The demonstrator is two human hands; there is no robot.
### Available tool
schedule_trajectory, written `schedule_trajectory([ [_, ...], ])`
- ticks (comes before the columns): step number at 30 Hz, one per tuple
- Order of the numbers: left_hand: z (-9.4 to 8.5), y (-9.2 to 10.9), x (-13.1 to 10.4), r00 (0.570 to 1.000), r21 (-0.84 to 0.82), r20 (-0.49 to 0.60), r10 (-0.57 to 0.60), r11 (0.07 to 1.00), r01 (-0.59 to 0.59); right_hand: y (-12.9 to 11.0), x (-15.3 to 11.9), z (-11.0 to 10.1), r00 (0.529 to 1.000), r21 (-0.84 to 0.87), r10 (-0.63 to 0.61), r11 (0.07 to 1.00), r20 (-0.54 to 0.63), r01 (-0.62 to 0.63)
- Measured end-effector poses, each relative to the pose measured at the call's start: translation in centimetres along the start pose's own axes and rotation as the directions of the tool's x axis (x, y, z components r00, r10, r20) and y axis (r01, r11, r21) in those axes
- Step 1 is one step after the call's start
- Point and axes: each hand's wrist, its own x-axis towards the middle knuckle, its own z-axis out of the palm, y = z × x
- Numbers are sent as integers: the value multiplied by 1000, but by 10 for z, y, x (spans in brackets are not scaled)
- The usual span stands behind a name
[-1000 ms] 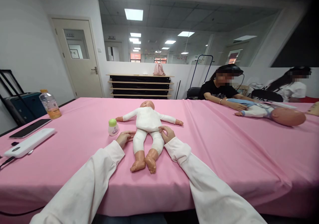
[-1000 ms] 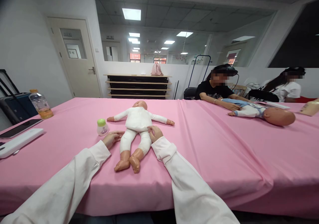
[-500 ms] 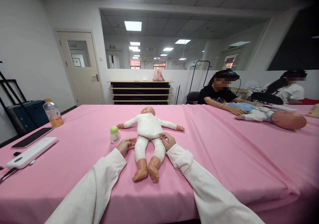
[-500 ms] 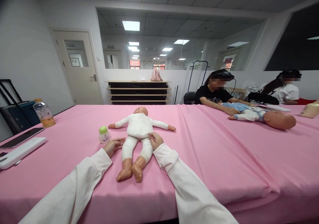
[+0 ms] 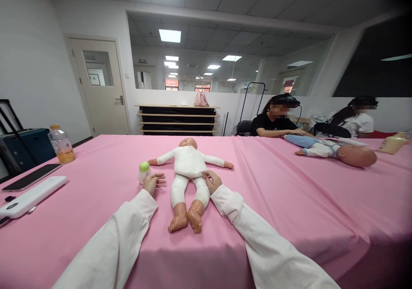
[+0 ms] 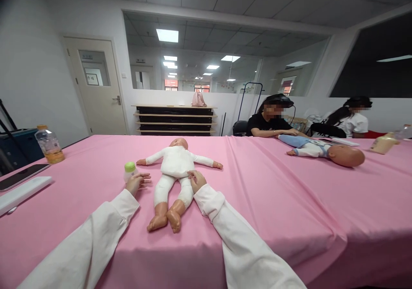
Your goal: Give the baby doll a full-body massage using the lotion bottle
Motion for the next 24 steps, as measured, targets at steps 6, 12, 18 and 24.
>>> schedule_trajectory([
  [6, -3, 0, 3, 995, 78, -53, 84, 994, -80, -2, 0, 1, 999, -37, 43, 998, -11, -43],
  [12, -8, -5, 10, 987, 143, -77, 144, 981, -132, 3, 2, -1, 999, -49, 40, 998, -25, -41],
  [18, -12, -9, 14, 962, 241, -76, 261, 941, -236, 2, 2, -3, 999, -82, 46, 996, -3, -46],
  [24, -10, 7, -3, 901, 296, -64, 430, 870, -394, -3, 3, -8, 997, -220, -59, 973, 39, 66],
])
